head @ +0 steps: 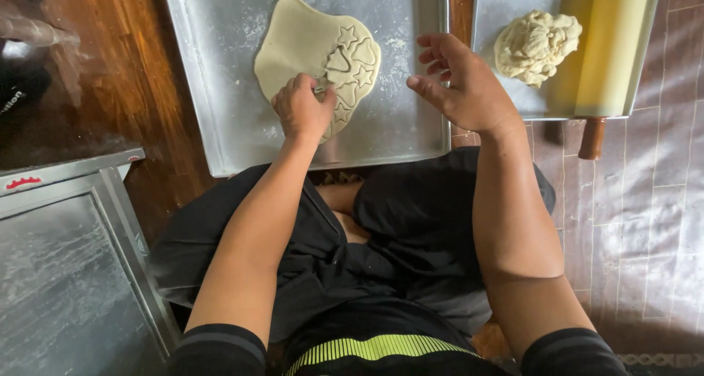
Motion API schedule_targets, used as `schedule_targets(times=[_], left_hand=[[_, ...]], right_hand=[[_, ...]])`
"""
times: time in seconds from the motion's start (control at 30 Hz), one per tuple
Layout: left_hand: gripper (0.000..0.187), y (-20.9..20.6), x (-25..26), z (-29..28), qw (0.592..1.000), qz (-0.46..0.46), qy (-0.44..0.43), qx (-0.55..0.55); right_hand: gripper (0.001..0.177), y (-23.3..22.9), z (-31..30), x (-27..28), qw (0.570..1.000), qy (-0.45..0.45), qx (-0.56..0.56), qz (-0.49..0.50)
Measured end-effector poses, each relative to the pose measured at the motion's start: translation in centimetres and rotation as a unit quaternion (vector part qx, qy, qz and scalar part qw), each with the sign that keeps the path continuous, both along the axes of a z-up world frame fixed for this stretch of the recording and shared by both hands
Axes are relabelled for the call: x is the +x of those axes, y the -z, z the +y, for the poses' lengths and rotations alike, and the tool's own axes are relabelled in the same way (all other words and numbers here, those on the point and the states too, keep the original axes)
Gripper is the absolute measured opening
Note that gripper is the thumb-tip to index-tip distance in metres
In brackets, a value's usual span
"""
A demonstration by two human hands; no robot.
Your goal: A person sitting on the floor uses a star-shaped cookie cutter to cut multiple shapes out of a sheet of dough on a baking tray.
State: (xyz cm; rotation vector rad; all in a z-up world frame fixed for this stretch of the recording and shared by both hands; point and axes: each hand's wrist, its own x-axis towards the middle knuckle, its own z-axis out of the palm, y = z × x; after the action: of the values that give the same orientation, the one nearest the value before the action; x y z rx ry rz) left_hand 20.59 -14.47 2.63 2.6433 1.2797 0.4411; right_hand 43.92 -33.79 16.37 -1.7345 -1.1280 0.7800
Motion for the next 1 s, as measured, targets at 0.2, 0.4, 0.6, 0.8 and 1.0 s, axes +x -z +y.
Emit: schedule_targets(times=[0.2,0.4,0.6,0.8,1.0], left_hand=[[0.031,0.4,0.0,0.0,1.000,0.015,-0.009,-0.011],[0.030,0.2,0.1,-0.1,1.000,0.014,-0.009,-0.007],[0.027,-1.9,-1.1,0.4,1.000,-0.022,0.000,-0.020],[0.009,-1.6,-2.1,1.9,0.997,-0.061,-0.010,-0.049],[0.029,-0.8,-0.8,1.0,0.991,-0.058,-0.001,-0.124]], right_hand=[[0.052,0.3,-0.1,0.1,1.000,-0.005,0.009,0.007],[0.052,0.2,-0.2,0.1,1.000,-0.004,0.010,0.008],[0.051,0.5,-0.5,0.5,1.000,-0.005,0.016,-0.005],[0.052,0.3,-0.6,0.4,1.000,0.000,0.019,0.005],[0.051,0.2,-0.7,0.5,1.000,0.003,0.024,0.015]])
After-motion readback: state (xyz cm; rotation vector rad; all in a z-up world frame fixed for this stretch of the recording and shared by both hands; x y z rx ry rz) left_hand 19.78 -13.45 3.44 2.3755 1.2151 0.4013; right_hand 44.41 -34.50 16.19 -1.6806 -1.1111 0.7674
